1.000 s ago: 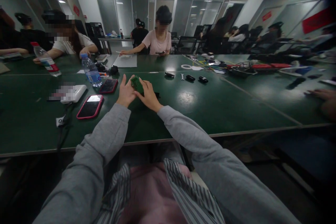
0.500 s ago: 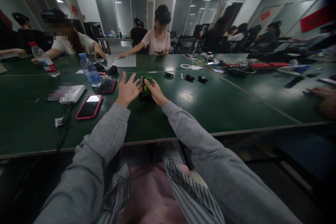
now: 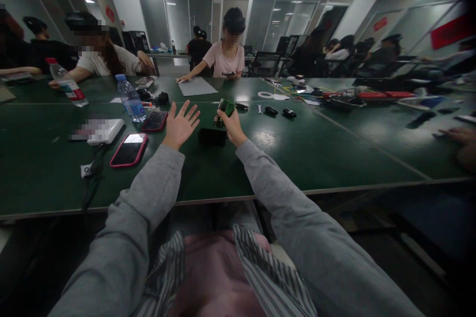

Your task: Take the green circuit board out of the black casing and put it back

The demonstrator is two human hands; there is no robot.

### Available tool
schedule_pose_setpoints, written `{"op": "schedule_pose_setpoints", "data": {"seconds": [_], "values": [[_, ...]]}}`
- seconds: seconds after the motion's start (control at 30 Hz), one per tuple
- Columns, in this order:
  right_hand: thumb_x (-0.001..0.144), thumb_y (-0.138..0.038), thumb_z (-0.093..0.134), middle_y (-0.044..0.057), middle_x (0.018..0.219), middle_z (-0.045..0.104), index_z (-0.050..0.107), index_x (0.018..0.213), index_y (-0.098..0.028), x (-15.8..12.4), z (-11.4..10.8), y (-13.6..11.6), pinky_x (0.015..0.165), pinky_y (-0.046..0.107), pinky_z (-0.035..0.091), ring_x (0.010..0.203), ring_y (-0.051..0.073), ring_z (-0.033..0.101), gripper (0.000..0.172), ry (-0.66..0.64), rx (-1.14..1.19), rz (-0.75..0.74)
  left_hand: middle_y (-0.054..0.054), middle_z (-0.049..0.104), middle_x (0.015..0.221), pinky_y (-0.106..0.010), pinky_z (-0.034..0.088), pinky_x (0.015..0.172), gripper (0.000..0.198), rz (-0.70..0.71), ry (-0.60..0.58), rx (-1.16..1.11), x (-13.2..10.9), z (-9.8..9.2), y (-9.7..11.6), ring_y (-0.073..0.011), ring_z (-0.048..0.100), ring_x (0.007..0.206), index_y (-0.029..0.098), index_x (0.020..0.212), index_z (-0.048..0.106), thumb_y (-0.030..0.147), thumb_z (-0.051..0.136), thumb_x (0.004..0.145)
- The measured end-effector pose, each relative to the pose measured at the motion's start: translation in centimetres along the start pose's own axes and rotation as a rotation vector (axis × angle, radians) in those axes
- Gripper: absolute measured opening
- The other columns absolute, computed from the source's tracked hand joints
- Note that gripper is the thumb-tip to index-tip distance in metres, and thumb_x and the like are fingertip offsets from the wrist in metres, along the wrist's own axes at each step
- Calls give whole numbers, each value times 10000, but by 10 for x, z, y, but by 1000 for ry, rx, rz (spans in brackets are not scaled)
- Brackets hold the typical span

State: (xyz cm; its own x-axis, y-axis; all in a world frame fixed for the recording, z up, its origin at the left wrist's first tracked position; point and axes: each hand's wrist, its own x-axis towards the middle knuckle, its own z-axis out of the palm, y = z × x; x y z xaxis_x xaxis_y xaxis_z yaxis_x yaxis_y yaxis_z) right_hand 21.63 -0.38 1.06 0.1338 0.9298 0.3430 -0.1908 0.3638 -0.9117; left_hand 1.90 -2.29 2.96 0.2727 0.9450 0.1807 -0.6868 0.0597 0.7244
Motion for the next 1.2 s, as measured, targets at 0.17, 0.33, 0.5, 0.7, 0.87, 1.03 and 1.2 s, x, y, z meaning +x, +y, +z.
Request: {"op": "schedule_pose_setpoints", "data": {"seconds": [0.17, 0.33, 0.5, 0.7, 0.87, 1.03, 1.2], "values": [[716, -563, 723, 38, 1052, 591, 356, 1273, -261, 6, -12, 2, 793, 395, 581, 853, 171, 636, 733, -151, -217, -39, -59, 662, 1269, -362, 424, 1034, 544, -17, 182, -8, 8, -29, -6, -242, 553, 1278, 296, 1342, 552, 604, 525, 893], [747, -401, 739, 88, 1166, 633, 427, 1364, -189, 2, -13, -6, 1018, 467, 495, 1071, 249, 634, 723, -311, -598, -266, -60, 663, 1248, -338, 471, 949, 534, -36, 256, -13, 11, -46, -11, -229, 597, 1215, 298, 1338, 545, 576, 572, 883], [769, -257, 735, 110, 1389, 579, 496, 1432, -168, -3, -16, -15, 1139, 444, 410, 1276, 268, 570, 710, -531, -821, -358, -59, 666, 1231, -336, 483, 930, 530, -48, 232, -15, 12, -47, -12, -226, 615, 1185, 295, 1343, 543, 553, 590, 882], [779, -208, 743, 86, 1461, 531, 432, 1525, -215, 1, -39, -19, 1183, 451, 371, 1355, 258, 521, 809, -648, -910, -314, -62, 657, 1244, -353, 460, 977, 497, -71, 221, 6, 13, -46, -16, -227, 617, 1183, 306, 1326, 555, 539, 590, 889], [809, -267, 737, 90, 1452, 540, 412, 1536, -206, 5, -88, -32, 1162, 456, 395, 1326, 268, 545, 799, -699, -1009, -263, -65, 647, 1259, -381, 427, 1027, 527, -88, 202, 52, 14, -50, -21, -232, 604, 1203, 321, 1344, 533, 552, 600, 875], [819, -314, 737, 112, 1413, 574, 450, 1515, -185, 15, -181, -46, 1115, 458, 430, 1266, 293, 586, 763, -541, -1241, -248, -52, 640, 1278, -395, 412, 1052, 551, -102, 195, 95, 13, -50, -23, -243, 586, 1233, 345, 1370, 510, 560, 594, 870], [858, -307, 729, 233, 1322, 608, 469, 1498, -106, 25, -307, -70, 953, 384, 442, 1129, 285, 626, 720, -220, -1623, -51, -57, 635, 1286, -389, 417, 1040, 522, -119, 215, 98, 9, -45, -22, -241, 585, 1230, 333, 1353, 526, 537, 595, 878]]}}
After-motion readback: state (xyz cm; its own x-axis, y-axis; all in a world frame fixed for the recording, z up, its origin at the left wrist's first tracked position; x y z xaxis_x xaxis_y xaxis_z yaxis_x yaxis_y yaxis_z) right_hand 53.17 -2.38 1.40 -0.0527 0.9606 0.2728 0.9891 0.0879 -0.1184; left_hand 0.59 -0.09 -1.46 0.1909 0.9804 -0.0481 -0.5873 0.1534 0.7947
